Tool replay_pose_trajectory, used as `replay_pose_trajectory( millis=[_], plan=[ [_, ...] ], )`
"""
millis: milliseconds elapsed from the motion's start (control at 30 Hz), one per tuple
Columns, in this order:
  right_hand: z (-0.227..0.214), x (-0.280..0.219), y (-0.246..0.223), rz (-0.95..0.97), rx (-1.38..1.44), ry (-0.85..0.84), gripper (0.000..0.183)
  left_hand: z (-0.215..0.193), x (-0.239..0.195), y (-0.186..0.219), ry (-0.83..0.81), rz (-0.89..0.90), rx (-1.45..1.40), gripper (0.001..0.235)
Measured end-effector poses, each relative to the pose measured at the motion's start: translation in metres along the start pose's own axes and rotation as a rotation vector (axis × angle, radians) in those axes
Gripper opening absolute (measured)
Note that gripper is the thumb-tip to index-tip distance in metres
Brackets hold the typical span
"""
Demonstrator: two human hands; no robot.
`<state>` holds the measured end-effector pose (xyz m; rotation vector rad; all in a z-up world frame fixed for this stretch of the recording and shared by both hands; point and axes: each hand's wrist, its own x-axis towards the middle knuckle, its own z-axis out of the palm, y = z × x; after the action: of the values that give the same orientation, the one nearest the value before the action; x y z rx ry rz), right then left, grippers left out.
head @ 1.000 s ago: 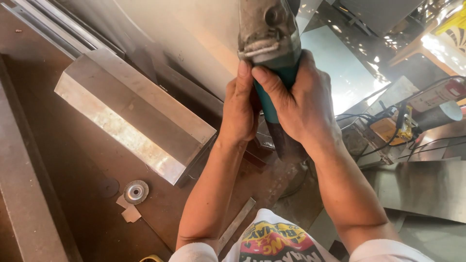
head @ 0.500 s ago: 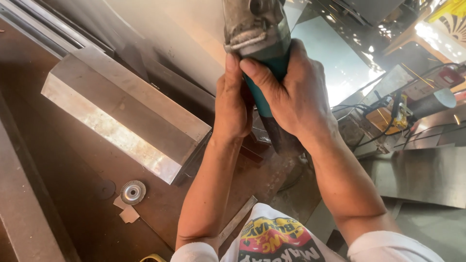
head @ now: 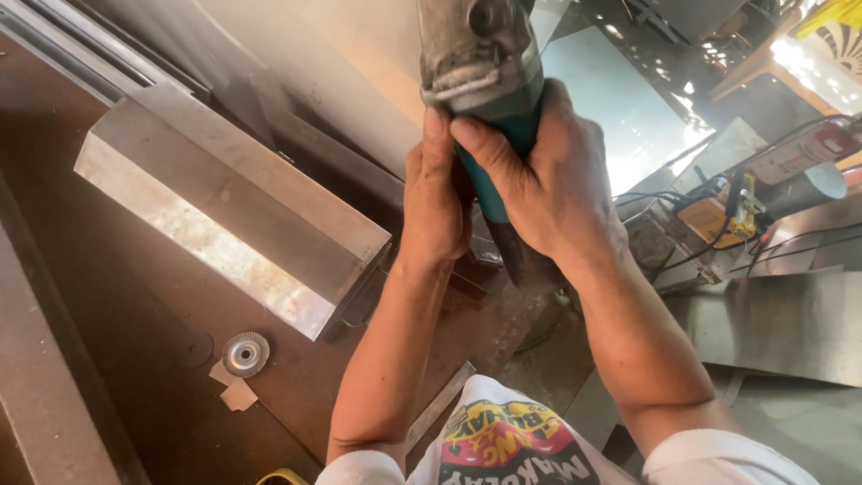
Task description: Grinding and smoothing welds on a metal box using an angle grinder.
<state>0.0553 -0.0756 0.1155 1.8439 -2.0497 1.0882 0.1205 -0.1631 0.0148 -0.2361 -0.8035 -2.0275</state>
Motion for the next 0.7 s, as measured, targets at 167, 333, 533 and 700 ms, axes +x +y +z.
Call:
replay_pose_trajectory(
  millis=[167,333,533,700],
  plan=[
    [0.016,-0.012,0.008,0.059,-0.003,-0.057,0.073,-0.015,-0.013,-0.009,0.093,-0.051,-0.023,0.070],
    [0.007,0.001,0.003,0.014,0.045,-0.022,0.070,-0.010,-0.001,0.000,0.068,-0.044,0.043,0.072],
    [0.008,0.002,0.006,0.010,0.020,-0.016,0.069,-0.004,0.000,0.005,0.068,-0.030,0.057,0.075],
    [0.000,0.010,0.002,0.006,0.043,-0.007,0.069,-0.005,0.007,0.003,0.038,-0.019,0.052,0.075]
  ],
)
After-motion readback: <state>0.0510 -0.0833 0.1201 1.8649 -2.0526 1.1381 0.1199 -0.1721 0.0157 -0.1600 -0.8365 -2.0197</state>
